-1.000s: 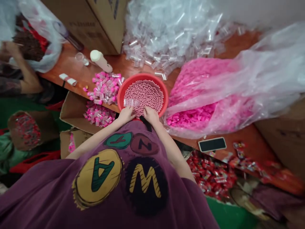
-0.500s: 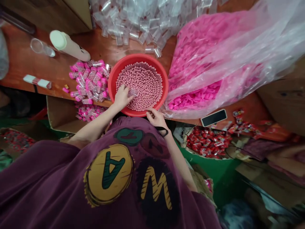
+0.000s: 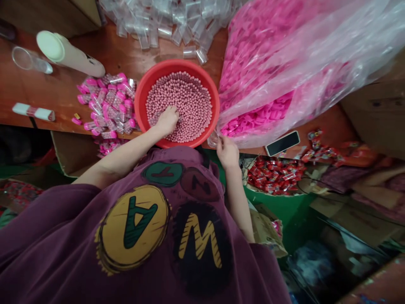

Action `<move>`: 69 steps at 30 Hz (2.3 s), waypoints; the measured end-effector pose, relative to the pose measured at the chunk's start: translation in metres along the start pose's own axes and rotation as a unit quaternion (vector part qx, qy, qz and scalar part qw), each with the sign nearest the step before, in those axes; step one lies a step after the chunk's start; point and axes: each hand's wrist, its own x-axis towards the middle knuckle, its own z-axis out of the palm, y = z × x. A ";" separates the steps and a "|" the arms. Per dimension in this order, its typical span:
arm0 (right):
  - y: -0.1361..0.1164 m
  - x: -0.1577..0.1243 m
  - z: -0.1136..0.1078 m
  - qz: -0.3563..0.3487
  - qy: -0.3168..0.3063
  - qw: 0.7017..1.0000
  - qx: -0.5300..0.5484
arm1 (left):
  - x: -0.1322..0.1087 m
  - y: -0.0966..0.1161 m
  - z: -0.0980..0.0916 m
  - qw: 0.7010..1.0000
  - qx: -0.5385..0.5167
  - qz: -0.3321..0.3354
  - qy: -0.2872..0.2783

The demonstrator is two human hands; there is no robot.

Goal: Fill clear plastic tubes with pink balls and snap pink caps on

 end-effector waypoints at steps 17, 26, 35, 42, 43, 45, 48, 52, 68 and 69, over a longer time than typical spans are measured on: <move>-0.061 0.077 0.039 -0.117 0.014 0.959 0.258 | 0.016 0.006 0.029 0.927 -0.364 -0.002 0.087; -0.083 0.079 0.020 -0.204 -0.013 0.946 0.253 | -0.019 0.007 0.003 0.743 -0.669 0.031 -0.018; -0.099 0.077 -0.005 -0.320 -0.045 0.925 0.202 | -0.037 0.018 -0.019 0.660 -0.745 -0.028 -0.089; -0.098 0.070 -0.003 -0.251 -0.146 0.924 0.251 | -0.040 0.018 -0.011 0.674 -0.731 -0.050 -0.094; -0.097 0.071 0.001 -0.242 -0.161 0.921 0.259 | -0.042 0.017 -0.008 0.676 -0.729 -0.048 -0.096; -0.095 0.073 0.011 -0.225 -0.178 0.914 0.285 | -0.044 0.012 -0.003 0.681 -0.725 -0.048 -0.092; -0.094 0.073 0.028 -0.178 -0.153 0.913 0.333 | -0.046 0.005 0.002 0.686 -0.721 -0.057 -0.082; -0.086 0.065 0.037 -0.181 -0.055 0.948 0.258 | -0.045 0.001 0.006 0.683 -0.720 -0.097 -0.072; 0.066 0.103 0.049 0.117 0.202 0.963 0.136 | -0.038 0.043 -0.006 0.702 -0.696 -0.109 -0.108; 0.066 0.104 0.049 0.127 0.195 0.961 0.149 | -0.039 0.045 -0.008 0.710 -0.688 -0.101 -0.107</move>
